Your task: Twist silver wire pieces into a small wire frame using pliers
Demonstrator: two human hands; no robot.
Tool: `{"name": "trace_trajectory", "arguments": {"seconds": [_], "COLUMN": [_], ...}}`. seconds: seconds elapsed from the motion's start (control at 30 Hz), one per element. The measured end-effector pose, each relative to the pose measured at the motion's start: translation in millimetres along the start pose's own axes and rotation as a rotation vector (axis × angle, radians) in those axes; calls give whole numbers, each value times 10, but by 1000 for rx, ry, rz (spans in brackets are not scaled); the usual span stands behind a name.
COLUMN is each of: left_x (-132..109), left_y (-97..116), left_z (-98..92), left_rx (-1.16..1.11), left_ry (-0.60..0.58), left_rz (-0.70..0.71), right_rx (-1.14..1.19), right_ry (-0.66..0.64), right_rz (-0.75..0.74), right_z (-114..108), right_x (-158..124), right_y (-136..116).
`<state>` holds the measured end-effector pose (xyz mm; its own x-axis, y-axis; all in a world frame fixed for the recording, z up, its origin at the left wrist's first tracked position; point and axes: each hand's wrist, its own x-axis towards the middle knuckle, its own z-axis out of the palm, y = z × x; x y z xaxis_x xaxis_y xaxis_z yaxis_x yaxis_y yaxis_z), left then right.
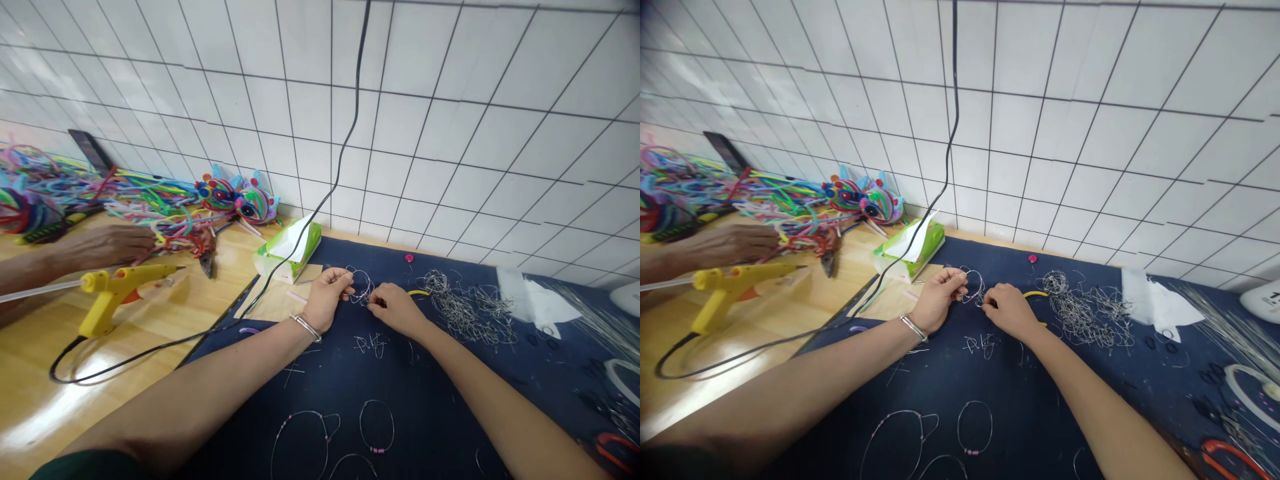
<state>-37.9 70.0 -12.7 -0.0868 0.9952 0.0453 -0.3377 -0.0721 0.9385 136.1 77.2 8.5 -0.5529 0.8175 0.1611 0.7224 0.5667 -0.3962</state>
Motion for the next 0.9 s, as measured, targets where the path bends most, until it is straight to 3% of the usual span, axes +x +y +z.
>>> {"name": "trace_trajectory", "arguments": {"seconds": [0.13, 0.47, 0.57, 0.73, 0.9], "left_x": [0, -1, -2, -1, -2], "left_y": [3, -1, 6, 15, 5], "left_z": [-3, -1, 2, 4, -2], "left_rx": [-8, -18, -11, -14, -17], "left_ry": [11, -1, 11, 6, 7], "left_rz": [-5, 7, -4, 1, -3], "right_rx": [135, 152, 150, -113, 8], "right_ry": [-7, -37, -61, 49, 99], "right_rz": [84, 187, 179, 111, 72], "right_z": [-97, -286, -294, -289, -308], "right_x": [1, -35, -36, -33, -46], "right_y": [56, 89, 84, 64, 38]}}
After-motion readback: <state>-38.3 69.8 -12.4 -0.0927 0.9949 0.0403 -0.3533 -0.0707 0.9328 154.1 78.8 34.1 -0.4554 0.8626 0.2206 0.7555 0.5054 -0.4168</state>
